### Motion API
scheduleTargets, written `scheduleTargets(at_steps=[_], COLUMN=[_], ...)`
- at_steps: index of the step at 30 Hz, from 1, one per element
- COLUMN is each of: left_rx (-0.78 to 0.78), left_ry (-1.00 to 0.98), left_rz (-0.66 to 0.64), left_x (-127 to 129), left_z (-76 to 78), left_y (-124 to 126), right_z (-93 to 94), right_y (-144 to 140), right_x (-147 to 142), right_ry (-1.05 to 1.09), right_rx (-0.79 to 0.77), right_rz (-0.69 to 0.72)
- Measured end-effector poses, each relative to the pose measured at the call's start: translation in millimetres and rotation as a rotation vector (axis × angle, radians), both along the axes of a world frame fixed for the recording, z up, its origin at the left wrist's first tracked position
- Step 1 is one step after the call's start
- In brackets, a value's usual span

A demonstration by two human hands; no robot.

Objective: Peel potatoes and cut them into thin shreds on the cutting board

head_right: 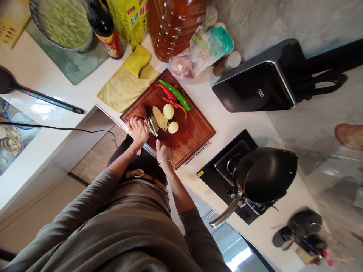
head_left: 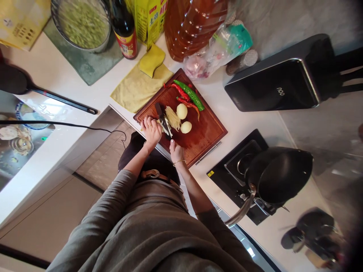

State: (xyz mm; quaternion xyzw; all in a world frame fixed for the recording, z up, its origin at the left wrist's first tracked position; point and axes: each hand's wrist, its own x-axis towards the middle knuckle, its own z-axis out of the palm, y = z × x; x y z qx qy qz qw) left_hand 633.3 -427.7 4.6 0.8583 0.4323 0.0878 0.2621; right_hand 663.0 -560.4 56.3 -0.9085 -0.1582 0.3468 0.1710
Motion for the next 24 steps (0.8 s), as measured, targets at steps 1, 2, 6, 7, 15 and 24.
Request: scheduleTargets(at_steps=[1, 2, 6, 7, 15, 24], left_rx=[0.005, 0.01, 0.001, -0.009, -0.07, -0.057], left_ry=[0.002, 0.005, -0.008, -0.019, -0.045, -0.003], left_rz=[-0.004, -0.008, -0.007, -0.001, 0.042, 0.034], left_x=[0, 0, -2, -3, -2, 0], left_z=[1.1, 2.1, 3.1, 2.7, -0.8, -1.6], left_y=[0, 0, 2, 2, 2, 1], right_z=[0.1, 0.9, 9.3, 11.5, 14.4, 11.1], right_y=[-1, -2, -6, -6, -6, -1], right_x=[1, 2, 3, 3, -7, -10], right_ry=[0.009, 0.012, 0.001, -0.005, -0.035, -0.057], right_rx=[0.026, 0.048, 0.084, 0.088, 0.048, -0.013], right_rz=[-0.021, -0.043, -0.067, -0.051, 0.042, 0.062])
